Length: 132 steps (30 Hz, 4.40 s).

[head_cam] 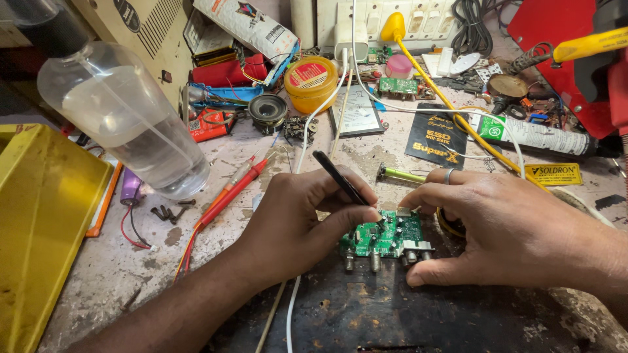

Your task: The person uses a soldering iron to work on a green circuit board, then flips it over and uses tweezers to remove a small component. They test the component with a multimeter, place it back on the board, and use a hot air gun to reflow solder on the board.

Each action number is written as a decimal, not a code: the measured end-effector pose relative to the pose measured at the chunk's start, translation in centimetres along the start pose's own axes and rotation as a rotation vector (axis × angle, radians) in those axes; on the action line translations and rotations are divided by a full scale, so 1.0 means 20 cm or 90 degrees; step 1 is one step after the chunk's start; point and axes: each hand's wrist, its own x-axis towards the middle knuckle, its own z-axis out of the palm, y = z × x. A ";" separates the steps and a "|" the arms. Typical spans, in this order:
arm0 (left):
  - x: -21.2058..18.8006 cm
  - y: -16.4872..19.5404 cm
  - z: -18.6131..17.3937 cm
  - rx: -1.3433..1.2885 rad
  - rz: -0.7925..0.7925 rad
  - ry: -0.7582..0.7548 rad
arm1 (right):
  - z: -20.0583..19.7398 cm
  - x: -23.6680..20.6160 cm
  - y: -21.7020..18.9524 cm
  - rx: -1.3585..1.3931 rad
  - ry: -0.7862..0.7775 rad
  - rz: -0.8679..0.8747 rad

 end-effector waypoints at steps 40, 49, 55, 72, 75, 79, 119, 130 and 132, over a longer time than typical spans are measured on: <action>0.00 -0.01 -0.01 0.008 0.051 0.001 | 0.01 0.00 0.01 0.016 0.014 -0.019; 0.00 0.00 0.01 -0.016 0.021 0.007 | 0.00 0.00 0.01 0.006 0.006 -0.008; 0.00 -0.01 0.02 0.006 0.006 0.013 | 0.01 0.00 0.01 0.003 0.011 -0.013; 0.00 -0.01 0.02 0.002 0.033 0.009 | 0.01 0.00 0.01 0.016 0.016 -0.025; 0.00 -0.01 0.01 0.003 0.028 0.008 | 0.00 0.00 0.01 0.016 0.008 -0.012; 0.00 -0.01 0.01 0.003 0.030 0.011 | 0.00 0.00 0.00 0.008 0.007 -0.010; 0.00 -0.01 0.01 0.009 0.042 0.009 | -0.01 0.00 -0.01 -0.004 -0.003 0.004; 0.00 -0.01 0.00 0.000 0.033 0.001 | -0.01 0.00 -0.01 -0.002 -0.009 0.008; 0.00 -0.01 0.00 0.003 0.030 0.000 | -0.01 0.00 -0.01 -0.001 -0.007 0.007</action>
